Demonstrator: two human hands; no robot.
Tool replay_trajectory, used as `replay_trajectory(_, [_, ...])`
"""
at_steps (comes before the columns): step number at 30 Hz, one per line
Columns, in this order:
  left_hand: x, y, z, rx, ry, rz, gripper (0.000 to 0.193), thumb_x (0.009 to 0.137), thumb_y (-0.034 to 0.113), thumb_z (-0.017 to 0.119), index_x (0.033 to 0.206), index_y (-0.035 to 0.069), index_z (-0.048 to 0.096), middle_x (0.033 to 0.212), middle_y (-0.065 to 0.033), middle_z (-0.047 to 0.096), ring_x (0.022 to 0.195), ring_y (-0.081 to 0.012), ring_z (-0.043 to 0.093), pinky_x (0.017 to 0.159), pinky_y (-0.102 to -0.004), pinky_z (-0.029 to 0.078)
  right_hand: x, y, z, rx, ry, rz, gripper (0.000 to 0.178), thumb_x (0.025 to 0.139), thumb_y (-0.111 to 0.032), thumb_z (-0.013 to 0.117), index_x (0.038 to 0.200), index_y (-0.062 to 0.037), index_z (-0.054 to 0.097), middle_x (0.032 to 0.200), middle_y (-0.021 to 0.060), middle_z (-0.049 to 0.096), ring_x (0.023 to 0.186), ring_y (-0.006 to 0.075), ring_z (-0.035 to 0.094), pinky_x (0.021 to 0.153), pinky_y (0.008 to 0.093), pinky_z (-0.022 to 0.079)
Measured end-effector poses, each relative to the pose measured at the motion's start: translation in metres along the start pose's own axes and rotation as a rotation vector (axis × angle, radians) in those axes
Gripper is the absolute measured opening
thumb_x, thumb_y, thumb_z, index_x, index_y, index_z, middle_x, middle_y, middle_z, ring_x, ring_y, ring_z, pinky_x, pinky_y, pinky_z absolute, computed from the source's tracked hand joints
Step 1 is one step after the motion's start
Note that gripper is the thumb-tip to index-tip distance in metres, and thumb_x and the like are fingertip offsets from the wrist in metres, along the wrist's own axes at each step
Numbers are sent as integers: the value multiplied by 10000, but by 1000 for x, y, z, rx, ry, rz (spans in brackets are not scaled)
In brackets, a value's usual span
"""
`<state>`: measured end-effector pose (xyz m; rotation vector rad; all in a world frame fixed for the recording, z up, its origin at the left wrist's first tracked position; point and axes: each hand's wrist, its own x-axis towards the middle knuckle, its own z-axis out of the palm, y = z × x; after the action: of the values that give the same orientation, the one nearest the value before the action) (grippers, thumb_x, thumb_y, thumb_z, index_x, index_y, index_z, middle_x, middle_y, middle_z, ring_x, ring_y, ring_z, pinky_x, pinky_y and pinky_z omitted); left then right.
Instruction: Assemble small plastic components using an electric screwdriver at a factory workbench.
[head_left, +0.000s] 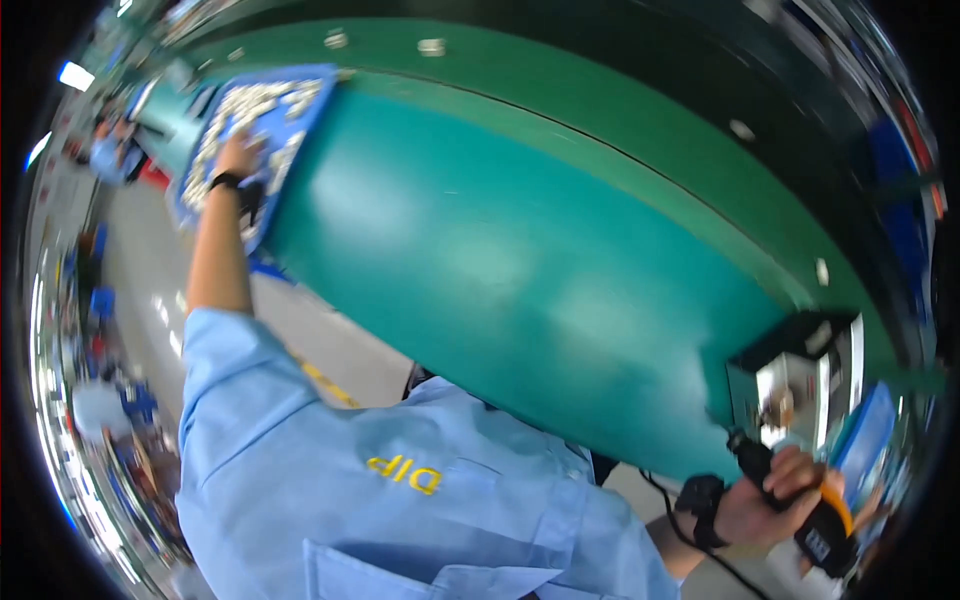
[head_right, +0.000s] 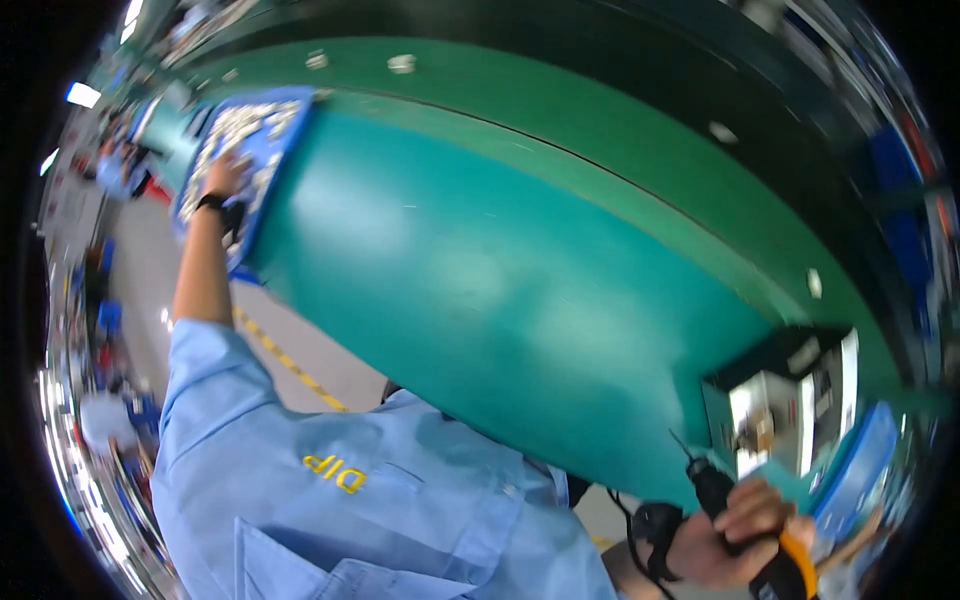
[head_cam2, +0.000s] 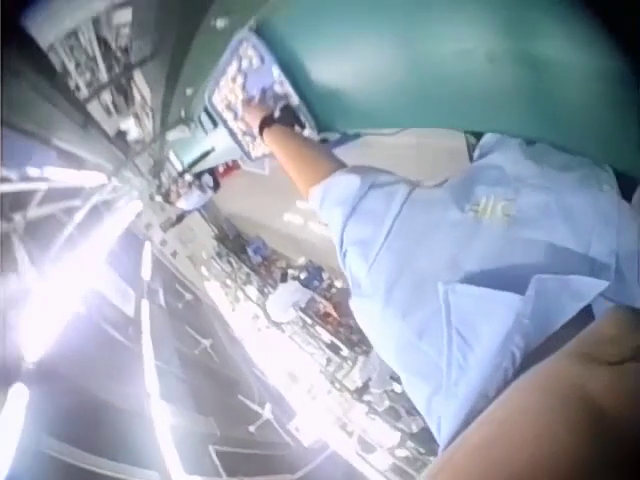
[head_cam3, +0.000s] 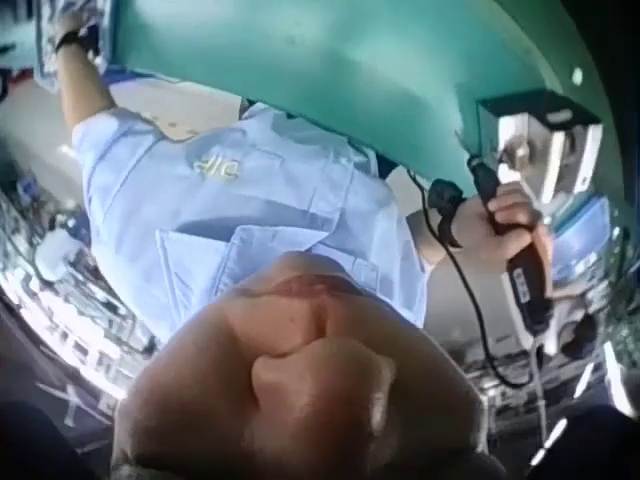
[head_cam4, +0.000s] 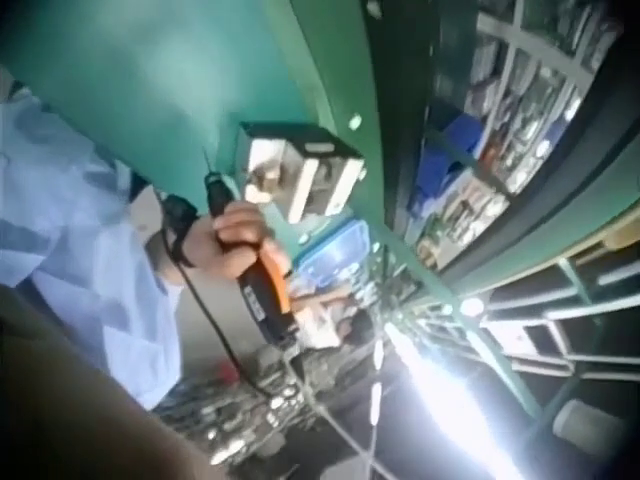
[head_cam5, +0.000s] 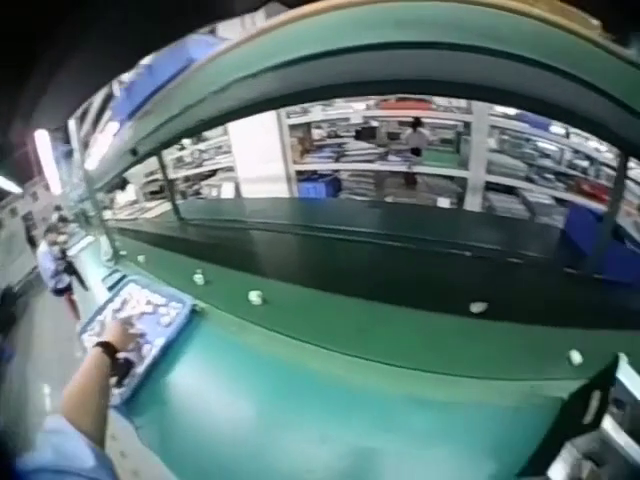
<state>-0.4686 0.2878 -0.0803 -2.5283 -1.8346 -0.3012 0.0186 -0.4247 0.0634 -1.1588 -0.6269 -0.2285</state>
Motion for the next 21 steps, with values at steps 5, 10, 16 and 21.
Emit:
replay_trajectory(5, [48, -88, -4, 577, -27, 625, 475, 697, 258, 773, 1151, 178, 659, 1273, -124, 570, 1122, -323, 557, 924, -438, 493, 7, -3, -15, -85, -43, -33, 312, 934, -292, 593, 1121, -72, 475, 588, -21, 460, 476, 88, 421, 485, 267, 316])
replay_trajectory(10, [60, -5, -41, -161, 246, -119, 419, 899, 345, 659, 1226, 84, 637, 946, -108, 715, 830, -196, 656, 708, -304, 525, 14, -7, -29, -16, -131, -78, 300, 930, -266, 576, 1136, -67, 487, 601, -18, 463, 486, 91, 442, 509, 263, 330])
replay_trajectory(16, [-157, 497, -67, -735, -127, 567, 350, 933, 277, 614, 1213, 68, 644, 1032, -49, 692, 917, -121, 640, 812, -259, 491, 6, -15, -52, -54, -122, -102, 275, 940, -248, 539, 1141, -64, 501, 598, -23, 450, 486, 80, 441, 524, 263, 332])
replay_trajectory(21, [-315, 678, -22, -906, -302, 1243, 290, 858, 126, 640, 1130, 30, 615, 1034, -192, 621, 953, -347, 613, 844, -404, 507, 4, -21, -64, -5, -146, -104, 276, 932, -248, 550, 1136, -67, 504, 587, -25, 446, 474, 75, 431, 515, 253, 328])
